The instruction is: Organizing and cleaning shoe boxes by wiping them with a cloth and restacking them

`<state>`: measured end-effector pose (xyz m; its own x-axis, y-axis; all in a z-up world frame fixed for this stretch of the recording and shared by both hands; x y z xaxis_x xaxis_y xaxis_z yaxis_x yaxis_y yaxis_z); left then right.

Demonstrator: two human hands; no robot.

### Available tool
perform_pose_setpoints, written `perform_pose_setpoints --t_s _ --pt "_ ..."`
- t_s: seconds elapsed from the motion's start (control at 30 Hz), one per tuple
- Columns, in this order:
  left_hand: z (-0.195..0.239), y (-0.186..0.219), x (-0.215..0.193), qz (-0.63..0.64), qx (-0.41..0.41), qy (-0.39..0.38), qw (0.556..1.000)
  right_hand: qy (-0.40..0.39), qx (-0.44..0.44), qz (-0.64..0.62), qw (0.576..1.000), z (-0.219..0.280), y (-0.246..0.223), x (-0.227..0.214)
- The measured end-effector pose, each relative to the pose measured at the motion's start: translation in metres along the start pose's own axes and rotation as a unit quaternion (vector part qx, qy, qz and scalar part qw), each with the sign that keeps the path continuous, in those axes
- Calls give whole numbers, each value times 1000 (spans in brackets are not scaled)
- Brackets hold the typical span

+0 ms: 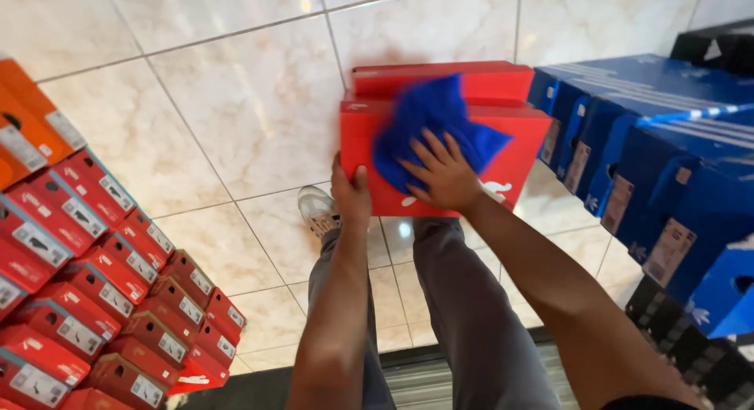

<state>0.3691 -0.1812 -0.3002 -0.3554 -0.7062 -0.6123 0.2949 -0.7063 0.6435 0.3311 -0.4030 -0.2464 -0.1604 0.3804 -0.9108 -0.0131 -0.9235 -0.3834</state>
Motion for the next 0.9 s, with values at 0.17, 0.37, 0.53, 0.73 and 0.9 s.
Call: perform_pose_setpoints --t_s 0.17,0.37,0.53,0.73,0.9 --pt "-3 21 -15 87 -8 -2 996 41 285 245 926 30 63 -56" --pt "0 12 -5 102 -24 -18 994 -301 457 -69 834 23 210 -23" --pt "-5 -17 2 28 -48 -16 998 -304 391 -45 868 -31 129 -16" --pt "3 4 -8 34 -81 -28 996 20 166 -68 984 -1 46 -27" --pt "-3 13 -9 48 -84 -26 995 81 323 -99 938 75 101 -17"
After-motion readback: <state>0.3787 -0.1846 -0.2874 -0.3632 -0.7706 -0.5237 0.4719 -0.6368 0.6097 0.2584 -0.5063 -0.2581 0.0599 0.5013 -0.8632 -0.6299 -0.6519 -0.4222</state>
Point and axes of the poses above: each hand's wrist, its own z-axis away from the middle knuckle, its own x-axis out of the palm, y = z × x, the point moved 3 cm from there along -z, towards the middle knuckle, and after that the axes turned 9 degrees about x, right-handed, at the moved point
